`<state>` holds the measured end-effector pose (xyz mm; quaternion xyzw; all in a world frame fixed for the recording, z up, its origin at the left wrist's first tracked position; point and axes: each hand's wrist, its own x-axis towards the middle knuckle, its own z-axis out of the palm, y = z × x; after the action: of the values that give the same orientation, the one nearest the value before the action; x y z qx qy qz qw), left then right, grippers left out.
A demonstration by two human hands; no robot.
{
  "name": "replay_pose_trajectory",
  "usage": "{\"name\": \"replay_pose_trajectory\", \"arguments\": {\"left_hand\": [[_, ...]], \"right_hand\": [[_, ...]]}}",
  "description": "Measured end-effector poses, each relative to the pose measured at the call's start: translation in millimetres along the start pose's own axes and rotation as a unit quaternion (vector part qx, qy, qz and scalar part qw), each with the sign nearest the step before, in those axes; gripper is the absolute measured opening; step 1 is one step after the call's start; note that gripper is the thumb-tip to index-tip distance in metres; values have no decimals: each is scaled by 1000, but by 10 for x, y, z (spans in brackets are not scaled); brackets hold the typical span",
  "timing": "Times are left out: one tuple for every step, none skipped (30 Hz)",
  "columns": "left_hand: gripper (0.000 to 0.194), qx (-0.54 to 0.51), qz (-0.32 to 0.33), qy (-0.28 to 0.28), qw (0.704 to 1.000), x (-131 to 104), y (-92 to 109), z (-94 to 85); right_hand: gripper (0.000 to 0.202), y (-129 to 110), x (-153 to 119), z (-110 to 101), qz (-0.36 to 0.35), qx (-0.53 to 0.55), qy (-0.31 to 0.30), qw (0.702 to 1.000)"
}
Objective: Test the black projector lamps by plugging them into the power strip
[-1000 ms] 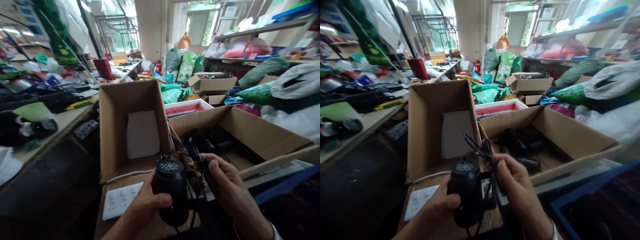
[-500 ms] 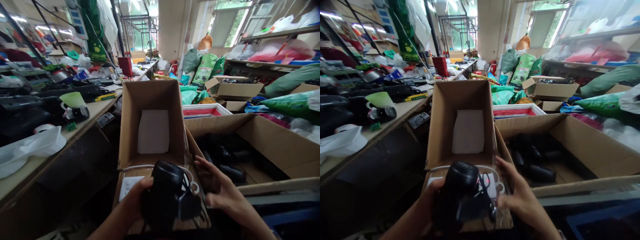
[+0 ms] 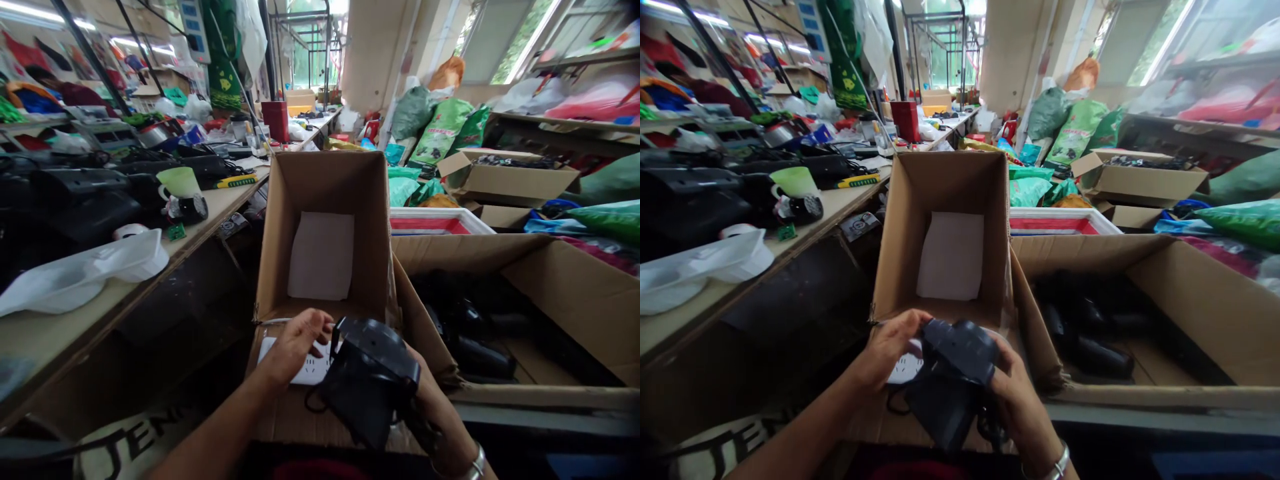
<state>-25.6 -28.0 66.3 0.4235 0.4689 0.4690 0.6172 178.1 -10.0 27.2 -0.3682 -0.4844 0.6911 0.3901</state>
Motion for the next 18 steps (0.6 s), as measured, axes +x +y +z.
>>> {"name": "replay_pose_trajectory", "arguments": {"left_hand": [[50, 26, 34, -16, 999, -23, 66, 0], [53, 71, 77, -39, 994, -53, 124, 9], [53, 131, 120, -63, 982, -88, 173, 27], [51, 203, 159, -83, 963, -127, 209, 49], [45, 271, 191, -90, 939, -165, 234, 73], [36, 323, 208, -87, 919, -200, 249, 94], [25, 358, 210, -82, 906, -230, 258, 109], [14, 378, 198, -76, 901, -251, 264, 115], [10, 380, 176, -69, 906, -262, 270, 111], [14, 368, 145, -53, 917, -262, 278, 97], [16, 349, 108, -26, 931, -251, 288, 73], [14, 329, 73, 8, 942, -231, 300, 40], [9, 304, 43, 49, 950, -204, 312, 1], [5, 267, 20, 86, 960, -174, 325, -42], [9, 220, 2, 115, 969, -143, 336, -86], [16, 168, -11, 135, 976, -114, 345, -127], [23, 118, -20, 144, 982, -90, 352, -165], [27, 78, -25, 146, 986, -73, 357, -195]], "right_hand": [[50, -1, -30, 42, 26, 28, 8, 999], [47, -1, -68, 94, 54, 50, 21, 997], [45, 3, -112, 150, 82, 67, 35, 994], [45, 13, -157, 202, 109, 79, 46, 990], [45, 28, -198, 241, 134, 88, 53, 986], [45, 49, -234, 260, 154, 92, 57, 982], [46, 74, -265, 256, 170, 91, 54, 980], [47, 101, -292, 225, 178, 85, 47, 979], [49, 129, -318, 170, 177, 75, 32, 981], [53, 157, -346, 94, 169, 59, 12, 984], [58, 185, -378, 3, 151, 37, -11, 988], [64, 212, -413, -96, 133, 10, -40, 990], [73, 239, -451, -193, 120, -23, -71, 990], [82, 265, -488, -284, 116, -60, -99, 987], [88, 289, -520, -363, 120, -98, -112, 981], [88, 311, -543, -426, 127, -136, -111, 976], [80, 327, -555, -474, 133, -173, -90, 972], [68, 336, -554, -507, 133, -206, -52, 968]]}}
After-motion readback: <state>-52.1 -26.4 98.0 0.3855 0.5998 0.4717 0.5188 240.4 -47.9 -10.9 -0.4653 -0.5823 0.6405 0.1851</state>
